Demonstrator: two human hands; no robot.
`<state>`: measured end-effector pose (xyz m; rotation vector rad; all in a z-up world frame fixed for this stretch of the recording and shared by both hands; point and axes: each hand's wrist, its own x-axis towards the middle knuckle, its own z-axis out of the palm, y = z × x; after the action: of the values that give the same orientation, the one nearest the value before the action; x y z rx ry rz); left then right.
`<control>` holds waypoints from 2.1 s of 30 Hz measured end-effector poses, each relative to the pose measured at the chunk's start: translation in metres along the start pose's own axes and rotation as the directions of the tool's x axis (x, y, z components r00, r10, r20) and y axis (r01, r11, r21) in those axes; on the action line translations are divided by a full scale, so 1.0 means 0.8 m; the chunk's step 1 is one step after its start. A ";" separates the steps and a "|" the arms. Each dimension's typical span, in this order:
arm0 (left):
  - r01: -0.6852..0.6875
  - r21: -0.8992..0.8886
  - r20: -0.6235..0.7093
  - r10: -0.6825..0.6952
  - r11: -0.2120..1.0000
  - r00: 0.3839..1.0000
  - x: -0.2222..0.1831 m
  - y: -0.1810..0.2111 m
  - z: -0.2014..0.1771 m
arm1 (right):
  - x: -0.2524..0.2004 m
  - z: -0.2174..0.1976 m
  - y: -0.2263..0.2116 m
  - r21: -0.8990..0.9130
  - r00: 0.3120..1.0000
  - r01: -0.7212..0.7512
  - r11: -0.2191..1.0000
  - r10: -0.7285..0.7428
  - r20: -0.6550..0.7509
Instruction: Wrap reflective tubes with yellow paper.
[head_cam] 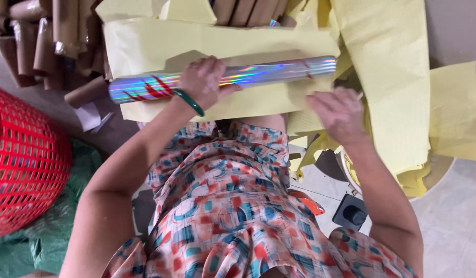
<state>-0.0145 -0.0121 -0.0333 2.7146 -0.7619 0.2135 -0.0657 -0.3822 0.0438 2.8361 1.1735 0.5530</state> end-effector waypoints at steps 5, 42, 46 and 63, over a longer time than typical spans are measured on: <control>-0.005 0.022 0.028 0.004 1.000 1.000 -0.011 0.026 0.019 | -0.029 -0.004 0.012 -0.044 0.997 -0.042 0.998 0.045 0.068; -0.037 0.030 0.552 0.014 0.999 0.834 -0.006 0.047 0.025 | 0.092 0.058 -0.048 0.558 0.972 -0.140 0.818 0.006 0.234; -0.060 0.106 0.534 -0.006 0.992 0.846 -0.019 0.014 -0.012 | 0.084 0.075 -0.039 0.589 0.962 -0.190 0.786 0.029 0.271; -0.058 0.472 0.211 -0.048 0.880 0.976 -0.123 -0.122 -0.038 | 0.083 0.082 -0.015 0.667 0.955 -0.245 0.704 0.054 0.293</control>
<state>-0.0476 0.1244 -0.0523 3.2475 -0.8721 0.1163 -0.0090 -0.3206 0.0008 3.4896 1.3147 -0.3672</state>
